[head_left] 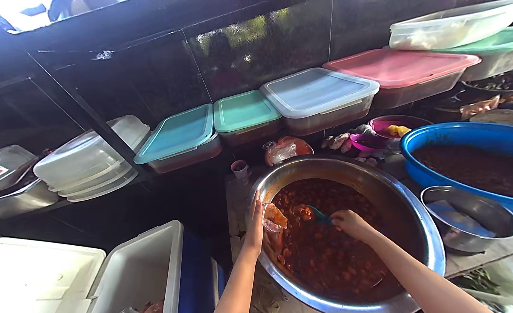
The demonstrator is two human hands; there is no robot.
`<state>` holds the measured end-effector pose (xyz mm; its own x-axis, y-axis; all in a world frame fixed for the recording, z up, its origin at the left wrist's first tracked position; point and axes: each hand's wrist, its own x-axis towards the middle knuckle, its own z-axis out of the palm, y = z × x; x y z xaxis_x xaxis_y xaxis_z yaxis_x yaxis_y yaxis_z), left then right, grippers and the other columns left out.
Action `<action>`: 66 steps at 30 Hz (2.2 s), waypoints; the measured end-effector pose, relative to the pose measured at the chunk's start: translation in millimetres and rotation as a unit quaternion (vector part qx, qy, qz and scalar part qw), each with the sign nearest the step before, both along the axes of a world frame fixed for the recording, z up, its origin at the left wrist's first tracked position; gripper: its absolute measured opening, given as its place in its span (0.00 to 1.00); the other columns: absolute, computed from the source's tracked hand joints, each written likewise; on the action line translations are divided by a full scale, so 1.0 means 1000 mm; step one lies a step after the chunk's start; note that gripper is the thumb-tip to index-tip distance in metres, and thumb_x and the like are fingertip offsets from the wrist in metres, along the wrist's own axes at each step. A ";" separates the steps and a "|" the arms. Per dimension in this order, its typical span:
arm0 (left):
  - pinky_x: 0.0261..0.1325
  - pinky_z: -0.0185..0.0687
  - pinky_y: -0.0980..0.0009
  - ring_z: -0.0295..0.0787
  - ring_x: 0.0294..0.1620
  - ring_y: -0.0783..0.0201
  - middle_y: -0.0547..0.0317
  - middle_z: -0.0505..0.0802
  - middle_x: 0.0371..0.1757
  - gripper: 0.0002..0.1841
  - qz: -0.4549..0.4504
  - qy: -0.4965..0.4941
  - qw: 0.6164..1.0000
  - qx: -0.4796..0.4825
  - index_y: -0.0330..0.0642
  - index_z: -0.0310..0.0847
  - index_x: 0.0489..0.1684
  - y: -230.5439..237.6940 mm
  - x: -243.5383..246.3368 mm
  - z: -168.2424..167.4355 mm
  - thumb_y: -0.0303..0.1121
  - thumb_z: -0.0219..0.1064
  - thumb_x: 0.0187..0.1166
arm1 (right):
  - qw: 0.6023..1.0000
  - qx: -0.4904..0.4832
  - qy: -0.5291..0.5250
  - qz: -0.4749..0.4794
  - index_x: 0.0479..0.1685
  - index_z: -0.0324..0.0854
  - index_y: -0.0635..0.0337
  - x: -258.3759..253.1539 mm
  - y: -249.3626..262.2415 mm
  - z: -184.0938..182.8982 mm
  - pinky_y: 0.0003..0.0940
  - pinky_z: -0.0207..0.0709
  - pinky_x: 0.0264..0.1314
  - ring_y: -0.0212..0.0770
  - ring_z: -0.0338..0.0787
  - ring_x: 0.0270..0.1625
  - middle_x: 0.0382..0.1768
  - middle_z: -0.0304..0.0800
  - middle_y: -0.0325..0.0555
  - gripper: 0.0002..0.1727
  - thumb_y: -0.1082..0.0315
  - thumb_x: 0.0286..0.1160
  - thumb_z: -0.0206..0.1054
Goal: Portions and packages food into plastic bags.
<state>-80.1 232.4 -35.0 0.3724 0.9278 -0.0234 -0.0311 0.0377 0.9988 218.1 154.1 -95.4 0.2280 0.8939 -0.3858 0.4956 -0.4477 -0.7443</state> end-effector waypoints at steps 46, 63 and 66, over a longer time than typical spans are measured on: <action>0.73 0.77 0.50 0.68 0.85 0.53 0.48 0.58 0.94 0.49 0.061 -0.144 0.988 -0.001 0.62 0.22 0.98 -0.032 0.045 -0.028 0.75 0.36 0.78 | 0.866 0.233 -0.441 0.033 0.55 0.92 0.54 -0.068 -0.034 0.116 0.58 0.79 0.61 0.56 0.93 0.56 0.46 0.96 0.52 0.15 0.60 0.86 0.61; 0.89 0.56 0.54 0.54 0.93 0.57 0.50 0.56 0.95 0.36 -0.075 -0.090 0.993 -0.011 0.46 0.45 0.96 -0.019 0.041 -0.028 0.54 0.41 0.90 | 0.939 -0.114 -0.324 0.013 0.64 0.84 0.65 -0.031 -0.078 0.079 0.76 0.75 0.63 0.74 0.87 0.64 0.58 0.89 0.72 0.21 0.58 0.86 0.62; 0.90 0.52 0.53 0.53 0.93 0.57 0.50 0.57 0.94 0.35 -0.117 -0.034 0.993 0.006 0.44 0.53 0.94 -0.018 0.040 -0.017 0.50 0.49 0.89 | 0.910 -0.248 -0.325 0.075 0.59 0.84 0.73 -0.034 -0.090 0.020 0.76 0.75 0.65 0.75 0.84 0.69 0.62 0.86 0.74 0.22 0.59 0.82 0.64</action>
